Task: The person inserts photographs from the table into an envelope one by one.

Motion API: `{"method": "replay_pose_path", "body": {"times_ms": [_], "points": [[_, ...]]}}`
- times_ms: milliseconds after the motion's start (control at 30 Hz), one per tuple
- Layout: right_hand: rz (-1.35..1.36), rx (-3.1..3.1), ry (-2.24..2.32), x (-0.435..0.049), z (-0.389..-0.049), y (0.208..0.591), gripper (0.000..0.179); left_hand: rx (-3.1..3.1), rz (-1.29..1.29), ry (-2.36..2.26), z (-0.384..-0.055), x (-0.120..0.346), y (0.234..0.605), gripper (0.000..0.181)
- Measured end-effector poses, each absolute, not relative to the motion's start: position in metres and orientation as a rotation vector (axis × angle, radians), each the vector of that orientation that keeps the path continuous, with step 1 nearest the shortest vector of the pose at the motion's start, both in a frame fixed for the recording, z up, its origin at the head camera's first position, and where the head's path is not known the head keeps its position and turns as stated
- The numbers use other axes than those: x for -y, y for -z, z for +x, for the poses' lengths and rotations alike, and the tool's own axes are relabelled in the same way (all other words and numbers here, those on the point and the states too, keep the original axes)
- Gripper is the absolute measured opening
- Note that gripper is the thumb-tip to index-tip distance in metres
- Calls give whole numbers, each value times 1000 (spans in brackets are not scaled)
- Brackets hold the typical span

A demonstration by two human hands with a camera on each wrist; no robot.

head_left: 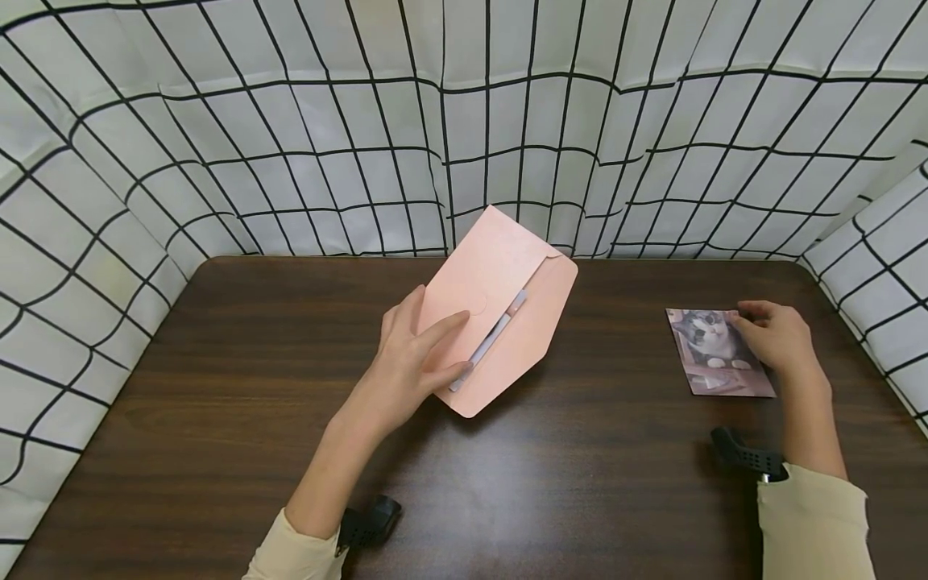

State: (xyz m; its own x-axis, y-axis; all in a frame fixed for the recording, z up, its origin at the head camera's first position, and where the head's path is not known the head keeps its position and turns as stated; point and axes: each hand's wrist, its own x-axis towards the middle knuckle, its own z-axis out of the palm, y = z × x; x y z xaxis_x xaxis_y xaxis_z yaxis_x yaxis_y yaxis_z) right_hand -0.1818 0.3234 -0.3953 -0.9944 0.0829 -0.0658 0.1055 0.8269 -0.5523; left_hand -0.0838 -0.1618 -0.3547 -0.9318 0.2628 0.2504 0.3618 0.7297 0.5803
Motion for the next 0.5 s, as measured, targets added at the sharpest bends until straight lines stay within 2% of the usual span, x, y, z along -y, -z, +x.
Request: {"method": "replay_pose_path", "body": {"times_ms": [500], "points": [[185, -2960, 944, -321, -182, 398, 44, 2781, -510, 964, -84, 161, 356, 54]]}}
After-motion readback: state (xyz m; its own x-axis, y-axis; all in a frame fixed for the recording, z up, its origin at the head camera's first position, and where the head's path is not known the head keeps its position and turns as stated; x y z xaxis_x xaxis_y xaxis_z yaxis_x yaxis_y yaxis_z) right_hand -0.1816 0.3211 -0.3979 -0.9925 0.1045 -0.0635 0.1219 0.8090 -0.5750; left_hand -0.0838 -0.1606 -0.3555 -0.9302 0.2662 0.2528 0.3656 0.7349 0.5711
